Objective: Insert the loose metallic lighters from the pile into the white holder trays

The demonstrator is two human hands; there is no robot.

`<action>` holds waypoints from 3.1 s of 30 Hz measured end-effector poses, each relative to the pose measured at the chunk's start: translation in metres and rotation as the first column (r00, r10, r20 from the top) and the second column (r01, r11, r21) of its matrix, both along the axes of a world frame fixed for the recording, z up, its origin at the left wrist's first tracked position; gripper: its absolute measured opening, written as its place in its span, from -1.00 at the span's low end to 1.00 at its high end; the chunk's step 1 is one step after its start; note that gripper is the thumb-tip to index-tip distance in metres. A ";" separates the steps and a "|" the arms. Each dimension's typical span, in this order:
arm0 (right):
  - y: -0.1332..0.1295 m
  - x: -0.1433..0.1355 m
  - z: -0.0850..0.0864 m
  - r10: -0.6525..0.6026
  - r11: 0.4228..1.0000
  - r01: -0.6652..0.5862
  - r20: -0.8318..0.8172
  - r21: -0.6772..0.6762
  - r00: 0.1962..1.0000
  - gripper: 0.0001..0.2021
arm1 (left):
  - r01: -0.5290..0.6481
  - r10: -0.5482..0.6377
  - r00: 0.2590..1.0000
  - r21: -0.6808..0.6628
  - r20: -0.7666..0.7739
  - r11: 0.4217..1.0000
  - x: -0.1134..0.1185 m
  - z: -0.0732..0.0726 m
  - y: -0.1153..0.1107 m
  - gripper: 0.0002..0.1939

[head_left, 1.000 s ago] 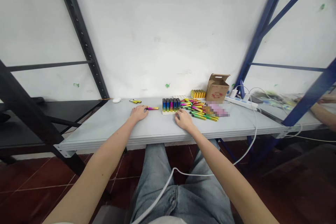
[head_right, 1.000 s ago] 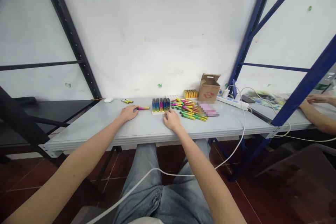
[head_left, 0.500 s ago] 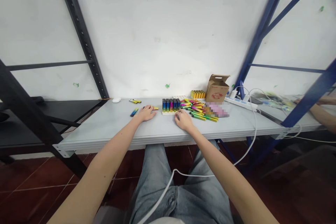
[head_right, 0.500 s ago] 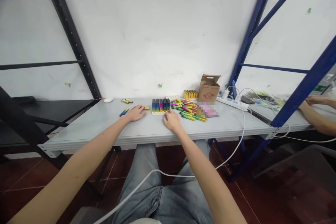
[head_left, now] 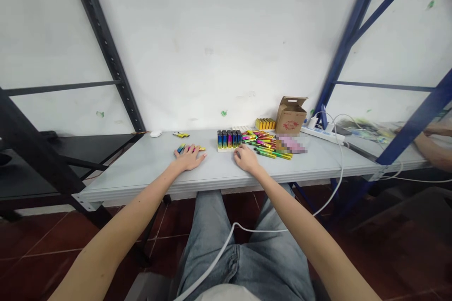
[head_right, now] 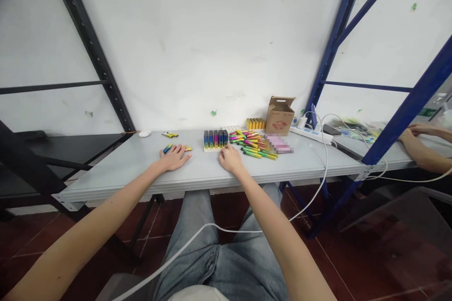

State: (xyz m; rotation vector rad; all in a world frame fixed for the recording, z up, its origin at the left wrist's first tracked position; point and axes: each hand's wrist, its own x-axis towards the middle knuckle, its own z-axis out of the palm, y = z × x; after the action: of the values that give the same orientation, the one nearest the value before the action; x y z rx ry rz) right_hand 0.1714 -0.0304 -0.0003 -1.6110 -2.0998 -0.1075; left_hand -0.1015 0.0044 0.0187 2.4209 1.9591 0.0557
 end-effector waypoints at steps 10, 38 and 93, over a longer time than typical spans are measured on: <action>0.000 0.001 0.000 -0.003 1.000 0.003 -0.008 0.006 1.000 -0.76 | 0.014 -0.014 0.999 0.017 -0.037 1.000 0.009 0.000 0.046 -0.16; -0.004 0.001 0.002 0.009 1.000 -0.009 -0.033 0.012 0.999 -0.76 | 0.023 -0.091 0.976 0.319 0.200 0.947 0.037 -0.005 -0.005 -0.65; 0.017 0.006 -0.011 0.129 0.992 -0.117 -0.481 0.055 0.867 -0.87 | 0.221 -0.361 0.867 0.386 0.343 0.896 0.070 -0.016 -0.015 -0.49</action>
State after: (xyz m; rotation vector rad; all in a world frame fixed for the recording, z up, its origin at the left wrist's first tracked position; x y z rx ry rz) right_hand 0.1775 -0.0132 -0.0109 -1.3129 -1.7877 0.2879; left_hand -0.0318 -0.0101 0.0032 2.5970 1.4744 0.8804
